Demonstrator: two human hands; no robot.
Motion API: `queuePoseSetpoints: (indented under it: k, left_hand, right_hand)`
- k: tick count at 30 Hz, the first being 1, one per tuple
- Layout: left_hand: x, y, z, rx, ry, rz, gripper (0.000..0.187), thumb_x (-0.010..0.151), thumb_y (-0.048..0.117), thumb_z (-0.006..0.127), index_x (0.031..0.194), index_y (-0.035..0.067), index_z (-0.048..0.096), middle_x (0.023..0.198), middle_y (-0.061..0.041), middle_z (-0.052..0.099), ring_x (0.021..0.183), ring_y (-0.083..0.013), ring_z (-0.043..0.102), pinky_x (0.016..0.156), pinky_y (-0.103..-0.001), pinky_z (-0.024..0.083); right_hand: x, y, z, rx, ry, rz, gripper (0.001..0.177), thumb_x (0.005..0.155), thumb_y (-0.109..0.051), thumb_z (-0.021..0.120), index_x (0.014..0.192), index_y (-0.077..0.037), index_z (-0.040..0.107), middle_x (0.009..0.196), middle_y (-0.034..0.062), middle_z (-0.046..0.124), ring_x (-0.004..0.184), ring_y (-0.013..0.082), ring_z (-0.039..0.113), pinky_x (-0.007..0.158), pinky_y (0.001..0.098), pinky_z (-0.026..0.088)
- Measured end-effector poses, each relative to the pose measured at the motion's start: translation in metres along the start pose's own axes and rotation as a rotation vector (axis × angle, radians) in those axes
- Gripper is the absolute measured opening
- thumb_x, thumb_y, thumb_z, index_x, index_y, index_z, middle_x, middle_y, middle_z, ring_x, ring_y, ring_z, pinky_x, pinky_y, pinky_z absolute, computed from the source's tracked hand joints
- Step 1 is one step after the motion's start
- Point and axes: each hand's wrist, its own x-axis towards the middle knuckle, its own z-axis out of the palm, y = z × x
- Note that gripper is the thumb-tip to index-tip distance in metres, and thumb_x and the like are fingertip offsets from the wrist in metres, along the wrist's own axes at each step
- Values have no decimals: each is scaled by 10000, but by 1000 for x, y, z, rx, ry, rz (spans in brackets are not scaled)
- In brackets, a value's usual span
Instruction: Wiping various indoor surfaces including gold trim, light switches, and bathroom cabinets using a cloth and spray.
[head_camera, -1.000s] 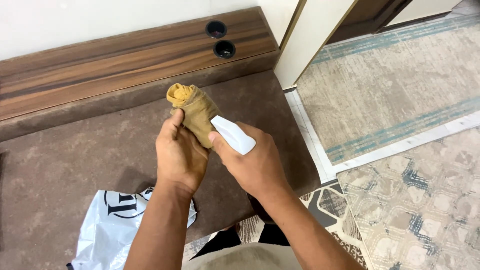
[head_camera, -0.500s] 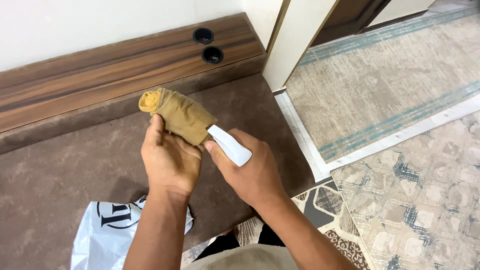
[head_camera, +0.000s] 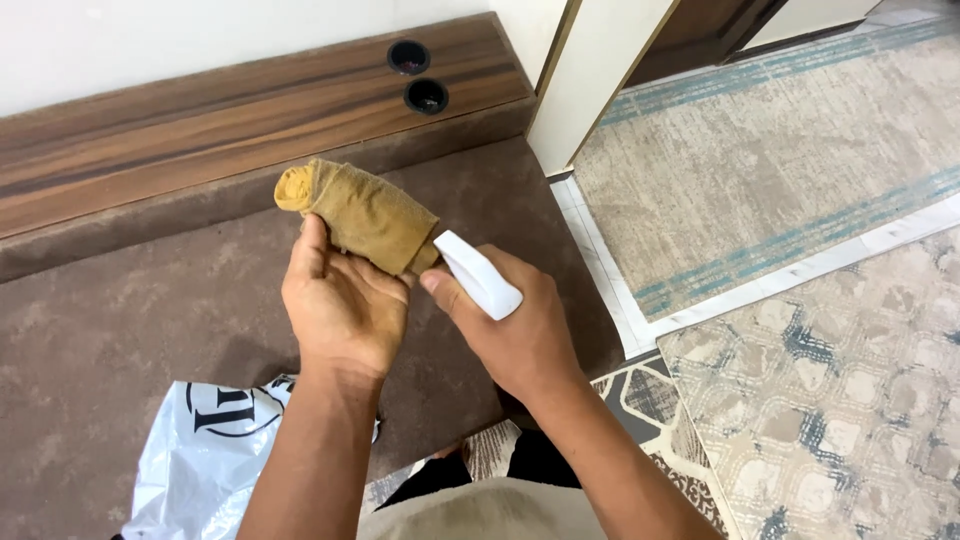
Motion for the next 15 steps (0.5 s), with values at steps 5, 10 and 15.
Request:
queuePoseSetpoints:
  k: [5, 10, 15]
  left_hand:
    - [-1, -2, -9, -4, -10, 22, 444, 1035, 338, 473, 1403, 90, 494, 1430, -99, 569, 1332, -302, 533, 1149, -501, 394]
    - [-4, 1, -10, 7, -28, 73, 393, 992, 235, 570, 1355, 90, 542, 1352, -65, 623, 1276, -264, 588, 1135, -471, 448]
    - [-7, 5, -6, 40, -9, 74, 353, 959, 198, 596, 1300, 119, 553, 1277, -49, 634, 1221, -254, 601, 1078, -479, 478]
  right_hand:
    - [-9, 0, 5, 111, -55, -132, 266, 883, -321, 756, 970, -72, 727, 775, 42, 755, 709, 128, 739, 631, 310, 566]
    - [-9, -17, 9, 8, -83, 15, 294, 889, -349, 761, 925, -58, 739, 704, 90, 727, 648, 160, 698, 605, 331, 546]
    - [-6, -16, 12, 91, -94, -104, 307, 889, -358, 762, 943, -58, 721, 745, 56, 736, 690, 119, 706, 619, 314, 556]
